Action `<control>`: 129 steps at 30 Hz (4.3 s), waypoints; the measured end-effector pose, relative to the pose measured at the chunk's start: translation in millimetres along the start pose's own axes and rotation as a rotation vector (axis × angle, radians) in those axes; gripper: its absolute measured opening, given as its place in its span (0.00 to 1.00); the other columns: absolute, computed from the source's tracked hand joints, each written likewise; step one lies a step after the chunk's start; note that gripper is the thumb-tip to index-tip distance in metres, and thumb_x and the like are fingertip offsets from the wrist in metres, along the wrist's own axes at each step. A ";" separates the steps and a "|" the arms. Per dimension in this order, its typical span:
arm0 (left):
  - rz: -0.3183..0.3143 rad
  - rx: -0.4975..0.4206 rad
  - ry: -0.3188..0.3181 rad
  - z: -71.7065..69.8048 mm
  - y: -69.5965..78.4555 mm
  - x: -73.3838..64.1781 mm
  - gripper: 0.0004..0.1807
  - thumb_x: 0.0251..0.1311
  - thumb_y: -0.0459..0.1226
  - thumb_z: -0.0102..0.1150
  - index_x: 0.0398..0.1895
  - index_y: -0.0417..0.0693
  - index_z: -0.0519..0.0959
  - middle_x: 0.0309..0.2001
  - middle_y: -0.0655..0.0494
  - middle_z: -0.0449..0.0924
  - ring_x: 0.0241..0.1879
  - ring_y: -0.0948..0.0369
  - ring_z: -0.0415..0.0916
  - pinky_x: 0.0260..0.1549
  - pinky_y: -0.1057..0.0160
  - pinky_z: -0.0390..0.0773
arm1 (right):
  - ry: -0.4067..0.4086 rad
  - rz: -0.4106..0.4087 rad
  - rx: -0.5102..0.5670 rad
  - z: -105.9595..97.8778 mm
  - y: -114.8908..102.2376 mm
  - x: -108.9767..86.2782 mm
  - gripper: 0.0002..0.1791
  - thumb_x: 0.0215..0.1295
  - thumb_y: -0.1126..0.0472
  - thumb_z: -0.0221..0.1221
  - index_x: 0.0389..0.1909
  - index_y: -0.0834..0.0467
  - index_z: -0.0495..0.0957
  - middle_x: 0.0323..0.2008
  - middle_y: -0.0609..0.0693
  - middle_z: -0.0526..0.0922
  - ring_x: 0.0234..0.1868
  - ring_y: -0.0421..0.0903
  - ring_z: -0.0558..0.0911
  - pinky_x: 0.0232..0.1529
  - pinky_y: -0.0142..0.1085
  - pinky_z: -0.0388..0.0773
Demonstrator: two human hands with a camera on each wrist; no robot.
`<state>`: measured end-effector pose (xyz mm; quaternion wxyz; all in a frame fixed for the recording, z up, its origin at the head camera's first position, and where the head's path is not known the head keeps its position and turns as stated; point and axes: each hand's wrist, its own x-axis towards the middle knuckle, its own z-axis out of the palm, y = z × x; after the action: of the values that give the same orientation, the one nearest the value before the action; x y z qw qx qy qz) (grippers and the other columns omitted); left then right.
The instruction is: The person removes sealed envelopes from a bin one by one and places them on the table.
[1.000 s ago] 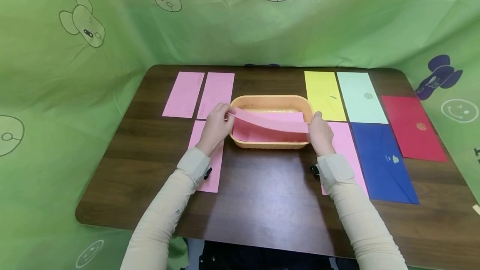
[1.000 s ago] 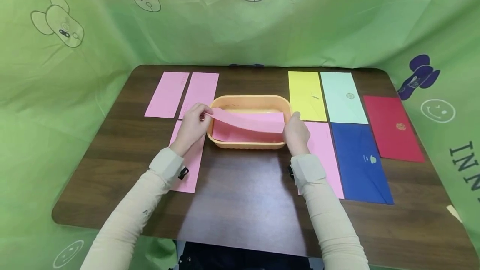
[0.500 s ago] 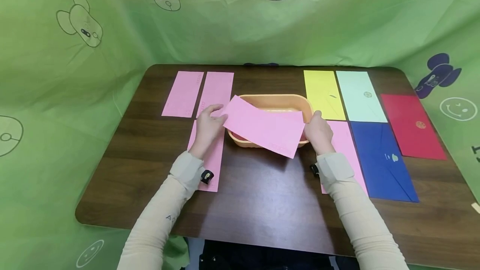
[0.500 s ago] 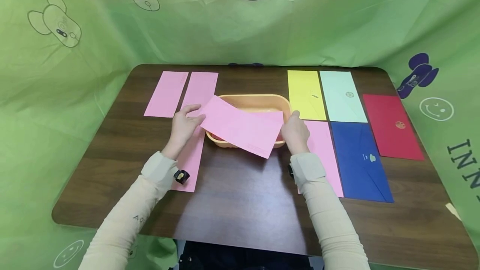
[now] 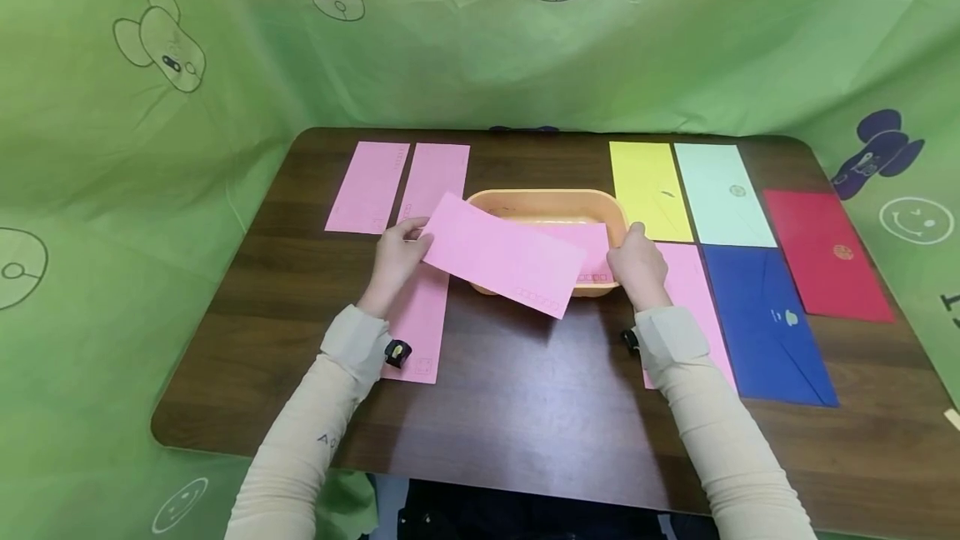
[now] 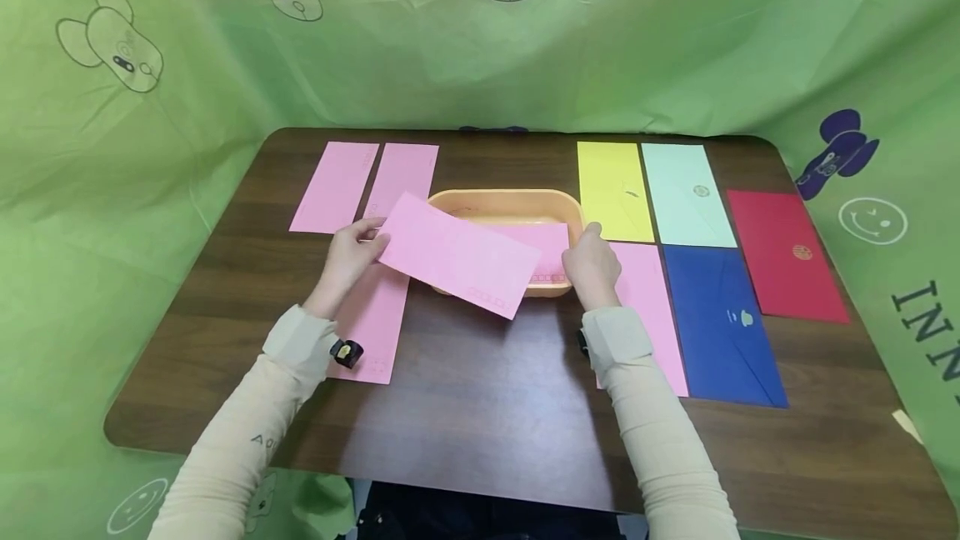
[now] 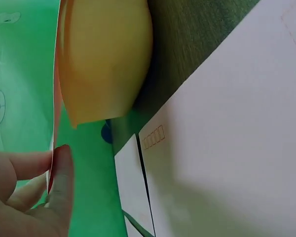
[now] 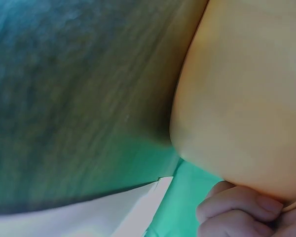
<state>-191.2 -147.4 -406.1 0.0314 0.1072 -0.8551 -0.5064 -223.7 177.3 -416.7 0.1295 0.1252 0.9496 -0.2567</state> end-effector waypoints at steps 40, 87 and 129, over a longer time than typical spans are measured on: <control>-0.109 0.208 -0.119 -130.4 8.0 13.3 0.23 0.69 0.36 0.39 0.64 0.37 0.70 0.65 0.38 0.67 0.59 0.49 0.65 0.51 0.58 0.67 | -0.036 0.031 -0.010 -3.0 0.1 2.3 0.27 0.65 0.62 0.44 0.62 0.70 0.54 0.47 0.70 0.73 0.44 0.62 0.74 0.44 0.53 0.72; -0.252 0.781 -0.044 -88.8 -63.1 23.2 0.34 0.65 0.43 0.53 0.65 0.26 0.58 0.60 0.23 0.58 0.60 0.31 0.59 0.57 0.37 0.66 | -0.037 0.030 0.001 -4.0 -0.2 0.3 0.29 0.65 0.63 0.43 0.64 0.71 0.53 0.51 0.71 0.72 0.45 0.62 0.74 0.46 0.54 0.72; 0.223 0.657 -0.007 22.8 32.8 -11.2 0.15 0.66 0.46 0.54 0.44 0.45 0.77 0.41 0.44 0.78 0.41 0.48 0.78 0.37 0.51 0.79 | -0.025 0.033 0.008 -3.1 -0.7 1.8 0.29 0.64 0.62 0.44 0.64 0.70 0.54 0.50 0.71 0.72 0.46 0.62 0.73 0.48 0.53 0.71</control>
<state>-189.0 -110.2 -387.9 0.0473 0.0155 -0.9789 -0.1981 -226.2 178.7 -414.3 0.1449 0.1380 0.9447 -0.2598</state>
